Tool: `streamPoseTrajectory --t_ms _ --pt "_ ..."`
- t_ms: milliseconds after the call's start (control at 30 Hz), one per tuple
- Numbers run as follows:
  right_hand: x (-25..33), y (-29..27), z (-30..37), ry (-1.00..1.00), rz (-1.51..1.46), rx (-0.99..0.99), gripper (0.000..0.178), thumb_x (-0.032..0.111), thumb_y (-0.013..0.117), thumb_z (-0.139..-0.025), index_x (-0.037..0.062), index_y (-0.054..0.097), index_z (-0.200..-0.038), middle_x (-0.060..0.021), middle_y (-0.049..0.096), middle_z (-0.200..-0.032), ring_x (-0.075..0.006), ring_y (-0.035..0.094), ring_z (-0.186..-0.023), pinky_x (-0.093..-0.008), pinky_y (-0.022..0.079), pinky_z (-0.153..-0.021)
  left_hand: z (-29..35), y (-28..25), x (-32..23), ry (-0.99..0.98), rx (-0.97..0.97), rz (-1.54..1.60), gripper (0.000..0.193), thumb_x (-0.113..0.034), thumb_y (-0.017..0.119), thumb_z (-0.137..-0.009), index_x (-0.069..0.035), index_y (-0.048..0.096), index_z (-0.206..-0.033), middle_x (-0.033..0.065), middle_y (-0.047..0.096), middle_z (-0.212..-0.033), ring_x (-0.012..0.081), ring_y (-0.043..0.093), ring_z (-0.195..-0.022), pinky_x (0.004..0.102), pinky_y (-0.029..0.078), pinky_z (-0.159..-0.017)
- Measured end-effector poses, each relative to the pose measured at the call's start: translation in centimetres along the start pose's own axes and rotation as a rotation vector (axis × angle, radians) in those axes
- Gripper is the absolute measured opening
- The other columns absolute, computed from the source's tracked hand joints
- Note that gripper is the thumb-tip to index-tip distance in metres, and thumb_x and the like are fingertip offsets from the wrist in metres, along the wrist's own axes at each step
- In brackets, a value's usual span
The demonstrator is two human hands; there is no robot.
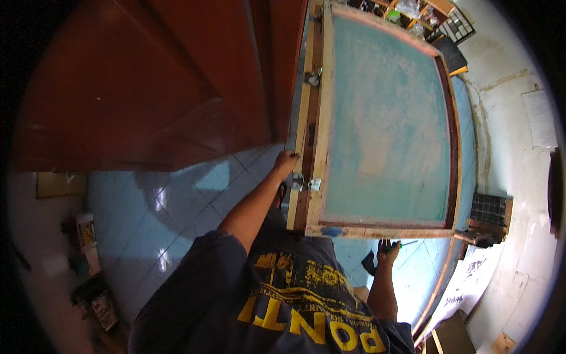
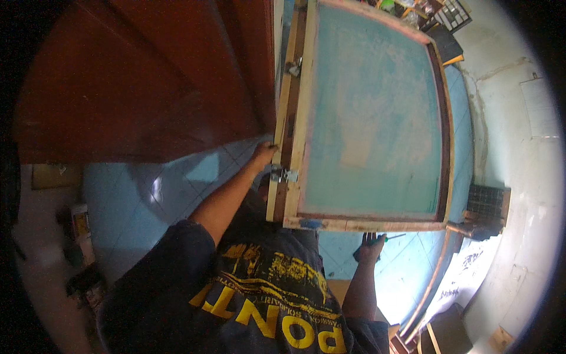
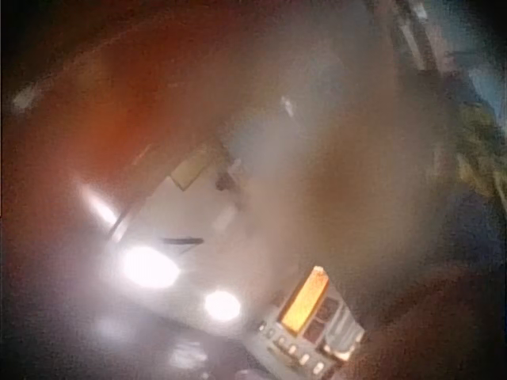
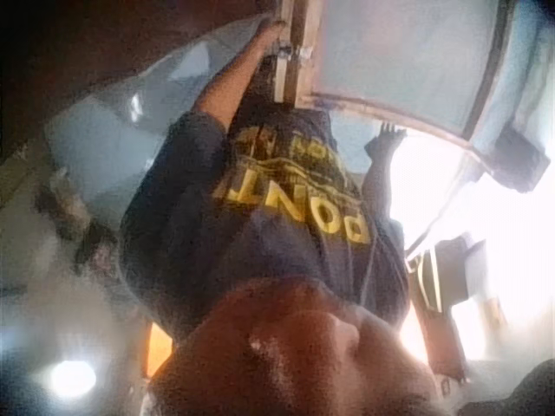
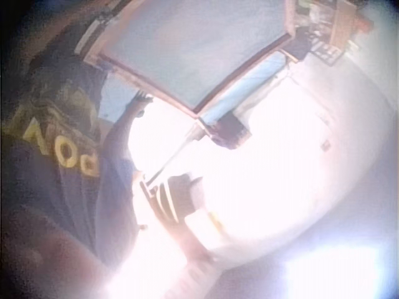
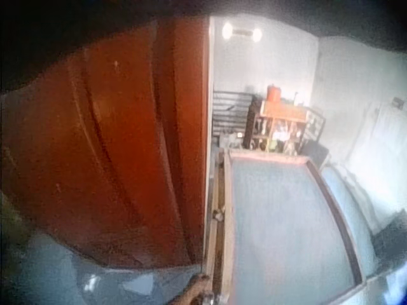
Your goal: The person positions a metal latch on a wooden door frame and secures it with screws using a screwdriver. They repeatedly tighten the screws to ensure the latch is firmly attached to the frame.
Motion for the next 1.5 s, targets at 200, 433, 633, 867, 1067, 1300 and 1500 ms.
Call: streamPoseTrajectory --t_ms 200,433,633,867,1067,1300,1500 --pt "-0.8 -1.7 0.8 0.052 -0.056 -0.051 0.079 0.045 0.047 -0.097 0.008 0.001 -0.15 -0.0213 0.032 -0.146 -0.035 0.032 -0.137 -0.0458 0.022 -0.115 3.6 0.3 -1.2 -0.186 0.204 0.117 0.035 -0.032 0.058 -0.092 0.0 0.063 -0.105 0.0078 0.063 -0.087 0.019 0.058 -0.077 0.0351 0.046 -0.069" --pt "-2.5 -2.7 1.7 0.103 -0.081 -0.013 0.082 0.045 0.044 -0.098 0.0098 -0.009 -0.15 -0.019 0.029 -0.15 -0.0348 0.031 -0.138 -0.0457 0.021 -0.115 14.2 1.1 6.2 -0.259 0.343 0.152 0.036 -0.034 0.049 -0.097 -0.009 0.057 -0.12 0.0056 0.059 -0.109 0.0217 0.054 -0.097 0.0383 0.045 -0.084" --pt "-2.2 -2.0 0.7 0.098 -0.038 0.037 0.081 0.046 0.044 -0.098 0.0075 -0.006 -0.15 -0.0189 0.031 -0.148 -0.0339 0.033 -0.137 -0.045 0.025 -0.113 17.5 2.0 1.9 -0.009 0.15 -0.5 0.042 -0.029 0.041 -0.1 -0.009 0.044 -0.137 0.019 0.053 -0.131 0.0411 0.052 -0.114 0.0473 0.04 -0.097" --pt "-1.7 -0.8 -0.4 0.117 -0.09 0.083 0.067 0.044 0.047 -0.098 0.0053 0.017 -0.144 -0.0187 0.041 -0.133 -0.0306 0.043 -0.125 -0.0477 0.031 -0.109 18.1 3.0 3.1 -0.169 -0.006 -0.332 0.048 -0.028 0.036 -0.101 -0.001 0.033 -0.141 0.0279 0.045 -0.136 0.0443 0.043 -0.126 0.0444 0.033 -0.106" --pt "-0.8 0.7 1.8 0.117 -0.01 0.018 0.076 0.043 0.046 -0.098 0.0046 0.005 -0.149 -0.0212 0.034 -0.143 -0.0317 0.036 -0.133 -0.0464 0.03 -0.111 16.7 4.1 5.6 0.012 -0.109 -0.27 0.044 -0.023 0.037 -0.101 0.006 0.036 -0.133 0.0324 0.042 -0.134 0.0442 0.042 -0.125 0.0455 0.034 -0.102" --pt "-0.5 1.7 2.8 0.097 0.101 0.088 0.078 0.043 0.044 -0.099 0.0026 0.0 -0.149 -0.0219 0.034 -0.143 -0.0318 0.034 -0.136 -0.0447 0.027 -0.114 17.1 3.4 2.7 0.297 -0.238 -0.311 0.044 -0.014 0.044 -0.094 0.011 0.04 -0.13 0.0386 0.045 -0.126 0.0493 0.039 -0.124 0.052 0.035 -0.1" --pt "-0.2 0.7 4.0 0.05 0.133 0.027 0.076 0.043 0.041 -0.1 0.0032 0.0 -0.149 -0.0198 0.035 -0.143 -0.0309 0.036 -0.135 -0.0459 0.025 -0.115 17.3 1.9 0.3 0.004 0.082 -0.304 0.036 -0.023 0.051 -0.092 0.003 0.05 -0.117 0.0243 0.055 -0.114 0.041 0.052 -0.108 0.0464 0.041 -0.092"
Point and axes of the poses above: each hand's wrist, its own z-axis away from the middle knuckle, its own y-axis out of the palm, x = y × z, the point moved 9 cm from there along -z, towards the middle knuckle
